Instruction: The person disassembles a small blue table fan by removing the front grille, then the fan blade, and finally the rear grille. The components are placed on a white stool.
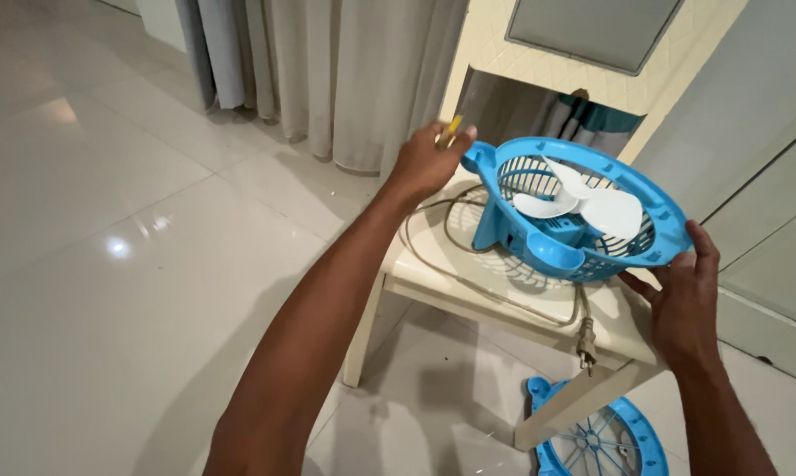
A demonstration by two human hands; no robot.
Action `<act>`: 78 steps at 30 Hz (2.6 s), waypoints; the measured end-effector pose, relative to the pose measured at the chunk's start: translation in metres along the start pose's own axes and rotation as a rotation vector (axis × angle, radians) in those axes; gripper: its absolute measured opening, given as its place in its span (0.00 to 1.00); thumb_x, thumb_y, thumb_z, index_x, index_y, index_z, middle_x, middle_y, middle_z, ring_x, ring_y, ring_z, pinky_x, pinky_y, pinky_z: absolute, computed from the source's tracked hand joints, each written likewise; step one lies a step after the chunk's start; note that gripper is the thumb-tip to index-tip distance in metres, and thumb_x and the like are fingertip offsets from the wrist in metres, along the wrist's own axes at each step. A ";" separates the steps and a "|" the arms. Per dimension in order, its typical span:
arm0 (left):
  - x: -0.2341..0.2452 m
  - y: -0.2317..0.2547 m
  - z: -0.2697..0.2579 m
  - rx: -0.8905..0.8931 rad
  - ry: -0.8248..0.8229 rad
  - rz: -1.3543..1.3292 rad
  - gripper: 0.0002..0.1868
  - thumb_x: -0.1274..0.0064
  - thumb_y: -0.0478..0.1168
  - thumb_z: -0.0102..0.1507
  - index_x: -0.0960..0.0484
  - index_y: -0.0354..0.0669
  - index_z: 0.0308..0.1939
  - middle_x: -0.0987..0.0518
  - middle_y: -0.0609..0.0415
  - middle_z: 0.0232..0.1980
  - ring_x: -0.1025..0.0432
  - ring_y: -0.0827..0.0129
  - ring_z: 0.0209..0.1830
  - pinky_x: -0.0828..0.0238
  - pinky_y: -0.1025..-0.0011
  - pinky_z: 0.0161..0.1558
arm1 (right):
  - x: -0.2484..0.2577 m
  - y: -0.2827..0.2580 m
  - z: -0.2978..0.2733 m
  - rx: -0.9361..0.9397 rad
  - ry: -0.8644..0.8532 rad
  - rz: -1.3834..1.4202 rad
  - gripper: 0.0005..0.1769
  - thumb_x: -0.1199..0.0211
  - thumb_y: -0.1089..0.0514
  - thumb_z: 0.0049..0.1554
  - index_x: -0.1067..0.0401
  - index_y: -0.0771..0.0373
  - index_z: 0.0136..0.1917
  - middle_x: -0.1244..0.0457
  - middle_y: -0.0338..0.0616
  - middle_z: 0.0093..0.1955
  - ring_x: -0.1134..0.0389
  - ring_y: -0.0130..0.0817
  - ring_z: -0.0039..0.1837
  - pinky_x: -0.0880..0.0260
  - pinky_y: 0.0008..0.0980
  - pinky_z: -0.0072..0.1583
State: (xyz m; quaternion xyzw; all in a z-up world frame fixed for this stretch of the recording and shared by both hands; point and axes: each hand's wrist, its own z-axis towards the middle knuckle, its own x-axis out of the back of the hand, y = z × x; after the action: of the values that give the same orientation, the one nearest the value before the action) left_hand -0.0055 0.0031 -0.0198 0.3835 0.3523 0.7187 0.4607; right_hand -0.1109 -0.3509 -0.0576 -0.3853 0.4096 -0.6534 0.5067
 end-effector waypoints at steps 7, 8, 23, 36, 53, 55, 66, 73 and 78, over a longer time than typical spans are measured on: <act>-0.007 0.025 -0.036 0.489 -0.371 -0.209 0.34 0.46 0.67 0.61 0.22 0.36 0.45 0.20 0.49 0.31 0.38 0.73 0.16 0.43 0.73 0.15 | 0.009 0.016 0.002 0.097 -0.005 0.007 0.33 0.55 0.44 0.70 0.57 0.60 0.80 0.45 0.54 0.74 0.36 0.47 0.72 0.30 0.55 0.67; -0.010 0.031 -0.043 0.556 -0.393 -0.268 0.34 0.46 0.67 0.61 0.23 0.36 0.44 0.23 0.51 0.29 0.39 0.74 0.16 0.45 0.73 0.15 | 0.009 0.018 0.003 0.092 -0.007 0.026 0.33 0.54 0.45 0.69 0.56 0.60 0.80 0.44 0.54 0.71 0.36 0.46 0.70 0.30 0.55 0.67; -0.014 0.065 -0.084 0.470 -0.180 -0.257 0.13 0.57 0.45 0.71 0.26 0.39 0.41 0.26 0.55 0.25 0.33 0.71 0.18 0.42 0.70 0.18 | 0.011 0.001 0.009 0.326 -0.106 0.055 0.38 0.45 0.54 0.67 0.59 0.63 0.83 0.41 0.57 0.74 0.39 0.38 0.73 0.37 0.40 0.71; -0.021 0.038 -0.120 0.364 0.061 -0.572 0.11 0.57 0.44 0.72 0.28 0.42 0.40 0.28 0.59 0.24 0.36 0.74 0.17 0.41 0.71 0.19 | 0.029 0.002 -0.020 0.069 -0.117 -0.534 0.20 0.41 0.60 0.62 0.31 0.64 0.67 0.31 0.50 0.54 0.29 0.35 0.52 0.27 0.34 0.55; -0.005 0.023 -0.112 0.327 0.084 -0.570 0.11 0.55 0.43 0.72 0.26 0.38 0.44 0.25 0.58 0.34 0.30 0.75 0.28 0.32 0.72 0.30 | 0.018 0.002 0.011 0.329 -0.361 -0.766 0.15 0.40 0.65 0.57 0.21 0.64 0.57 0.33 0.52 0.58 0.31 0.49 0.56 0.30 0.41 0.58; 0.002 0.020 -0.111 0.318 0.081 -0.577 0.11 0.56 0.43 0.72 0.25 0.37 0.46 0.23 0.57 0.38 0.28 0.74 0.33 0.28 0.71 0.35 | 0.015 0.003 0.014 0.368 -0.402 -0.884 0.10 0.39 0.64 0.58 0.19 0.65 0.51 0.31 0.48 0.55 0.31 0.48 0.58 0.30 0.41 0.61; 0.028 -0.009 -0.113 0.318 0.062 -0.814 0.11 0.54 0.42 0.73 0.27 0.35 0.50 0.22 0.51 0.44 0.25 0.70 0.40 0.23 0.66 0.43 | 0.027 -0.007 0.010 0.216 -0.256 -0.930 0.10 0.43 0.68 0.59 0.21 0.68 0.50 0.31 0.53 0.53 0.30 0.51 0.56 0.30 0.43 0.60; 0.033 -0.018 -0.103 0.345 0.050 -0.805 0.15 0.54 0.45 0.71 0.25 0.35 0.51 0.20 0.50 0.45 0.22 0.68 0.40 0.22 0.67 0.43 | 0.027 -0.012 0.018 0.156 -0.270 -0.933 0.13 0.41 0.66 0.58 0.22 0.66 0.56 0.31 0.54 0.53 0.29 0.51 0.55 0.28 0.44 0.58; 0.037 -0.021 -0.100 0.342 0.026 -0.824 0.17 0.55 0.47 0.69 0.24 0.36 0.53 0.19 0.48 0.44 0.22 0.66 0.37 0.21 0.66 0.41 | 0.013 -0.016 0.037 0.188 -0.245 -0.831 0.14 0.38 0.63 0.59 0.24 0.65 0.59 0.32 0.54 0.56 0.28 0.49 0.54 0.27 0.44 0.55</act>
State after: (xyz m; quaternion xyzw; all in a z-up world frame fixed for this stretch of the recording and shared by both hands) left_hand -0.0953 0.0293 -0.0752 0.2727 0.5955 0.4111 0.6341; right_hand -0.0852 -0.3663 -0.0280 -0.5439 0.0956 -0.7858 0.2785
